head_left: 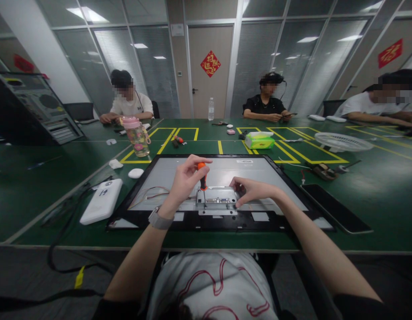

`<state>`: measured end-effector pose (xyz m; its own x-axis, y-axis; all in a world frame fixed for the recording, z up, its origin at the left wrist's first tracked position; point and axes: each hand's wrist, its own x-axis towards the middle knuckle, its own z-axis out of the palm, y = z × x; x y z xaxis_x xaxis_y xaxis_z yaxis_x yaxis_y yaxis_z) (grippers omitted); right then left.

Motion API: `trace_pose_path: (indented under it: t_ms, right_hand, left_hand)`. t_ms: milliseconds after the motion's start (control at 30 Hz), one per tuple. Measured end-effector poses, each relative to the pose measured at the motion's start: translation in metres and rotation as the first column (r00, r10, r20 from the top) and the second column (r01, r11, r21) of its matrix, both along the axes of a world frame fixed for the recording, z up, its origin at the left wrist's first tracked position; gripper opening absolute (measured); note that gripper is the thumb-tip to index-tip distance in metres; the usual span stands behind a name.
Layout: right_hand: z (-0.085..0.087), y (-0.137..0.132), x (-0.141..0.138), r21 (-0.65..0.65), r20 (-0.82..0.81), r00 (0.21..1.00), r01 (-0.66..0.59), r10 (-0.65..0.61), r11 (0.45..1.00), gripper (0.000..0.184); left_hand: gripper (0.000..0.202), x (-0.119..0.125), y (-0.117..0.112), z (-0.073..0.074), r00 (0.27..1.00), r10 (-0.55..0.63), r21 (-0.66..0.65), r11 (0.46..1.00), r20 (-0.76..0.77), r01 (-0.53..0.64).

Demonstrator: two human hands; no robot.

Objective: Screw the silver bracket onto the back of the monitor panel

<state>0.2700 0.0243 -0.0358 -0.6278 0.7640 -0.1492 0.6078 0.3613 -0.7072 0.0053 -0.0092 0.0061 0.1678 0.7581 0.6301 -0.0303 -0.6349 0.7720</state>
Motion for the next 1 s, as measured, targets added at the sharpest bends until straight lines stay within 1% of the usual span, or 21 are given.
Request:
trace_pose_path:
  t_ms: [67,167,267,433,500,633,700,767,833,900,1000]
  right_hand:
    - [0.001,0.0,0.0,-0.002,-0.002,1.0,0.001,-0.001,1.0,0.066]
    - [0.002,-0.001,-0.001,0.002,0.0,1.0,-0.001,0.001,1.0,0.066]
    - [0.002,-0.001,-0.001,-0.001,0.003,1.0,-0.002,0.002,1.0,0.067]
    - [0.001,0.0,-0.001,0.005,0.013,1.0,0.004,-0.004,1.0,0.066]
    - [0.002,-0.001,-0.001,0.006,0.009,1.0,0.002,-0.002,1.0,0.066]
    - [0.002,-0.001,-0.001,0.006,0.005,1.0,-0.003,0.003,1.0,0.065]
    - [0.002,-0.001,-0.001,0.005,0.004,1.0,-0.006,0.006,1.0,0.064]
    - [0.001,0.0,-0.001,0.005,0.002,1.0,-0.01,0.01,1.0,0.065]
    - [0.0,0.0,-0.001,0.01,0.0,1.0,-0.012,0.012,1.0,0.065]
    - [0.0,0.0,-0.001,0.012,0.0,1.0,-0.012,0.012,1.0,0.064]
    - [0.0,0.0,0.0,0.01,-0.003,1.0,-0.011,0.011,1.0,0.065]
  left_hand:
    - [0.022,0.0,0.002,-0.002,1.0,-0.026,-0.006,1.0,0.005,0.026]
    - [0.032,-0.001,0.004,-0.004,0.995,-0.099,-0.034,0.994,0.019,0.1]
    - [0.03,0.0,0.002,-0.002,0.998,-0.05,-0.013,0.999,-0.028,0.05]
    - [0.021,0.003,-0.003,0.002,0.999,0.015,0.057,0.998,-0.047,-0.012]
    - [0.023,0.002,-0.002,0.001,0.999,-0.008,0.043,0.999,-0.044,0.009]
    - [0.032,0.001,0.001,-0.002,0.994,-0.104,-0.038,0.994,-0.021,0.103]
    - [0.03,0.001,0.001,-0.002,0.996,-0.084,-0.04,0.996,-0.027,0.083]
    - [0.026,0.001,-0.001,0.0,0.998,-0.04,-0.01,0.999,-0.042,0.04]
    - [0.025,0.002,-0.003,0.001,0.998,-0.033,0.003,0.999,-0.056,0.034]
    - [0.031,0.003,-0.004,0.002,0.993,-0.093,-0.025,0.995,-0.066,0.092]
    - [0.046,0.005,-0.006,0.0,0.968,-0.232,-0.127,0.967,-0.091,0.22]
